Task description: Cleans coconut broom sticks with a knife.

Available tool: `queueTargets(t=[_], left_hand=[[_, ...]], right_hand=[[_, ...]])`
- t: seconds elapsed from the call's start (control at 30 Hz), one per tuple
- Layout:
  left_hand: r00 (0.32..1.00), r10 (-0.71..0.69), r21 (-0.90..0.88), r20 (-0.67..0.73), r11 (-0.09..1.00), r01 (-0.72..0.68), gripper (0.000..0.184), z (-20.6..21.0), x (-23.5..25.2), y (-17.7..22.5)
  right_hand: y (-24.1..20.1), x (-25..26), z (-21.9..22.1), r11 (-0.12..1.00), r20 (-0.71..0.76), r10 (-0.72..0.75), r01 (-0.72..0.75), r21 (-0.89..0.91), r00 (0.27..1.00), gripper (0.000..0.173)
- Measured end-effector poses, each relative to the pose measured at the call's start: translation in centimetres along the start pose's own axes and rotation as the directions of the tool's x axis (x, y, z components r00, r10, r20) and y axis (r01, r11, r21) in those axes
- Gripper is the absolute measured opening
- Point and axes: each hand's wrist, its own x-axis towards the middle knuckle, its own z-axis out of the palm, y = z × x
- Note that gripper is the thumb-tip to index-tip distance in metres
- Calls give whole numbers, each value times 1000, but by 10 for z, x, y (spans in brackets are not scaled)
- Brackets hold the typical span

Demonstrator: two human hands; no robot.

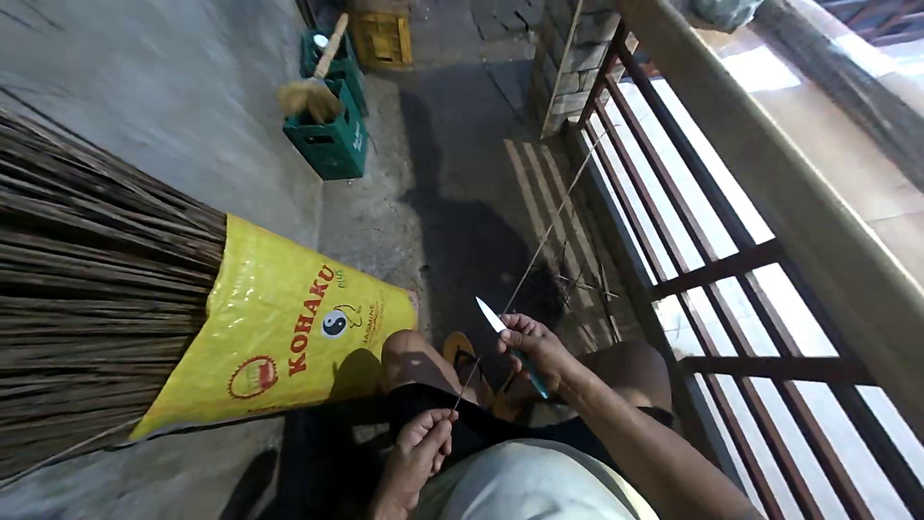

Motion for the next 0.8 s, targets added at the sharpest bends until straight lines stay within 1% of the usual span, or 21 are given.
queueTargets(t=[0.1, 0.17, 0.27, 0.33, 0.4, 0.47, 0.57, 0.67, 0.73, 0.8], left_hand=[[991, 112, 98, -70, 990, -105, 23, 12, 9, 7], [983, 151, 105, -100, 984, -141, 21, 19, 15, 12], [991, 124, 20, -46, 992, -123, 18, 22, 20, 19], [999, 54, -73, 4, 996, -54, 17, 19, 18, 22], [998, 9, -107, 56, 994, -3, 17, 15, 16, 20], [998, -4, -120, 66, 993, 11, 18, 13, 14, 17], [999, 36, -105, 41, 994, -31, 17, 15, 14, 14], [997, 65, -92, 45, 994, -61, 14, 14, 15, 13], [997, 55, -87, 58, 995, -50, 15, 10, 12, 15], [997, 30, -76, 65, 997, -25, 17, 5, 8, 15]], right_hand=[[15, -2, 13, 1000, 49, -19, 19, -3, 999, 23], [28, -6, 23, 998, 110, 3, 4, -65, 994, 24], [47, -15, 33, 982, 273, 98, -49, -180, 957, 27], [51, -16, 31, 982, 347, 141, -87, -168, 927, 25], [41, -14, 24, 984, 326, 146, -104, -142, 934, 21], [27, -9, 16, 988, 276, 130, -101, -115, 952, 20], [26, -5, 11, 990, 297, 139, -122, -73, 945, 21], [29, -11, 17, 988, 311, 146, -126, -86, 939, 24], [18, -11, 16, 991, 254, 107, -83, -103, 961, 20], [1, -7, 10, 995, 147, 50, -37, -96, 988, 19]])
